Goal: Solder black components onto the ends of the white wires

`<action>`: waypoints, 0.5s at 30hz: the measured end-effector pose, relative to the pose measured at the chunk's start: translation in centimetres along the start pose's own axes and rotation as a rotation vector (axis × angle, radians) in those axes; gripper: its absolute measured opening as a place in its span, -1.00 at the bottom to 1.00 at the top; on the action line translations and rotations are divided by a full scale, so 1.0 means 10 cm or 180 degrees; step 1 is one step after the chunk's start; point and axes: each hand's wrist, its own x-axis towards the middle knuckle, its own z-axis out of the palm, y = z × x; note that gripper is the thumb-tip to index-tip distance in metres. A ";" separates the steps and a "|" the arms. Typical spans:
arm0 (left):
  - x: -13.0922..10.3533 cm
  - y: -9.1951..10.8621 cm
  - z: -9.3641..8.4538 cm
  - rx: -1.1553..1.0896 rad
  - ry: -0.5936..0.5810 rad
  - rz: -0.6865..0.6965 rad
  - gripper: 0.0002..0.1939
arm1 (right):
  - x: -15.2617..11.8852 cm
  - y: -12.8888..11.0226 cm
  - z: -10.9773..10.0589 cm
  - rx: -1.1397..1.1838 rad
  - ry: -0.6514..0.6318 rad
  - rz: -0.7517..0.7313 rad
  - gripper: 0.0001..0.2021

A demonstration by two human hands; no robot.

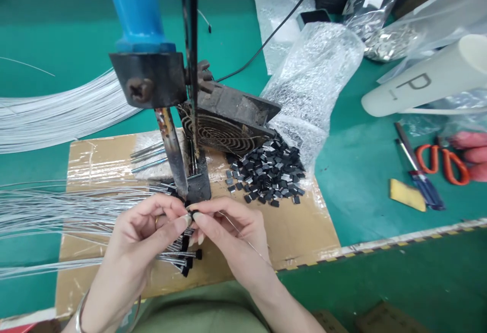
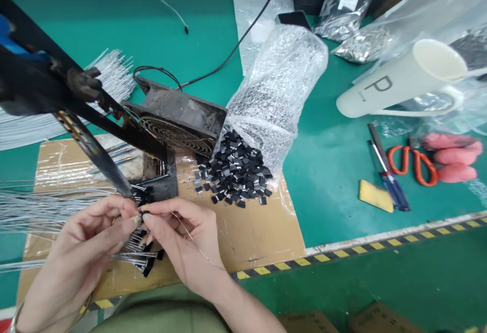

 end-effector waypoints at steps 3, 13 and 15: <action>0.00 -0.01 0.00 -0.0013 -0.0015 -0.0032 -0.83 | 0.01 0.00 0.00 0.0062 0.0003 0.0074 -0.91; -0.01 -0.01 0.01 0.0083 0.0017 0.0062 -0.83 | 0.07 0.00 -0.03 0.0253 -0.0133 0.0224 -0.86; -0.01 -0.02 -0.02 0.0112 -0.0046 -0.0009 -0.79 | 0.08 0.02 -0.04 0.0332 -0.0149 0.0269 -0.84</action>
